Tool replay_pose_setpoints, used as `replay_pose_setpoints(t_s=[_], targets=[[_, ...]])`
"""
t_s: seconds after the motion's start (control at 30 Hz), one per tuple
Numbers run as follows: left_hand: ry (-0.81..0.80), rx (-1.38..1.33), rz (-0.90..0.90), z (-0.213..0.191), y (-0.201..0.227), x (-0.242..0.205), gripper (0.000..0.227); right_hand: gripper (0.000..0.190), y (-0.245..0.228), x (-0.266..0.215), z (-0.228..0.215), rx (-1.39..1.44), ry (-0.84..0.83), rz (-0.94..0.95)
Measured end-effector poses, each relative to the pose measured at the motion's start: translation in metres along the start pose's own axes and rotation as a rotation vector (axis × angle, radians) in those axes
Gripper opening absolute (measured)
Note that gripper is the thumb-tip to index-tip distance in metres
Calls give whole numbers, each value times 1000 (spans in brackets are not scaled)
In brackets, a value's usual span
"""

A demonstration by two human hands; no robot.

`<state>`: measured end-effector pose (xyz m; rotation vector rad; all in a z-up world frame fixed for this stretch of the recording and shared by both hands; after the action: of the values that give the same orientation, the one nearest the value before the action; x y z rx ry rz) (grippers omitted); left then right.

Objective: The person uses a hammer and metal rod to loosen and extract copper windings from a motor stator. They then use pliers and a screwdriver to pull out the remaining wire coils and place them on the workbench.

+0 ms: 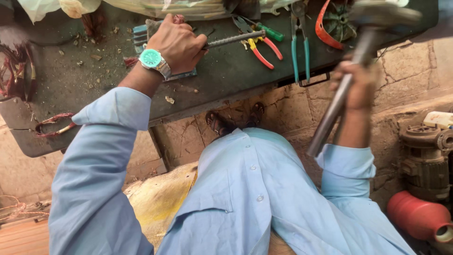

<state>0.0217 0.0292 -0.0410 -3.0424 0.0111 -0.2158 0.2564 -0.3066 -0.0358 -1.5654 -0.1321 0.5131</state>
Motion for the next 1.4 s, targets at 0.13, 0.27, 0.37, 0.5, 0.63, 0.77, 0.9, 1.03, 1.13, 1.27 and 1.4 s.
replay_pose_setpoints(t_s=[0.13,0.27,0.37,0.5,0.63,0.77,0.9,1.03,1.13,1.27,1.4], targets=[[-58,-12,-19,6,-4,4,29,22,6,20,6,192,188,-55],[-31,-25,-13,1,-6,-4,30,22,69,-10,83,-74,-209,257],[89,75,60,-12,-9,-12,30,31,66,-37,101,-147,-405,182],[41,48,19,-9,-10,-6,28,50,30,-31,77,-89,-285,156],[-94,-5,-24,-3,-12,-10,26,56,-3,-13,48,-79,-160,-23],[-98,-36,-79,-3,-11,-4,28,60,-15,-5,19,43,-50,-48],[-38,22,-130,-1,-12,11,28,59,-14,-1,11,38,-61,-61],[18,-118,-171,6,-8,2,35,55,-11,2,4,55,-35,-38],[-42,-58,-164,11,-11,7,37,51,-18,12,18,132,-107,-85],[-12,-70,-149,15,-10,5,32,49,33,20,65,-5,-111,55],[2,-53,-122,23,-13,1,17,56,84,3,106,-90,-562,235]])
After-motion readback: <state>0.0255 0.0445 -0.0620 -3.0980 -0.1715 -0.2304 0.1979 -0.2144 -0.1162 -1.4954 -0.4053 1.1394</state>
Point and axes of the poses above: each hand's wrist, its own x-axis towards the middle knuckle, its own z-axis out of the palm, y = z × x, the point moved 6 cm from there along x, towards the middle knuckle, and after that the axes turned 10 degrees about y, right-handed, at the moved point
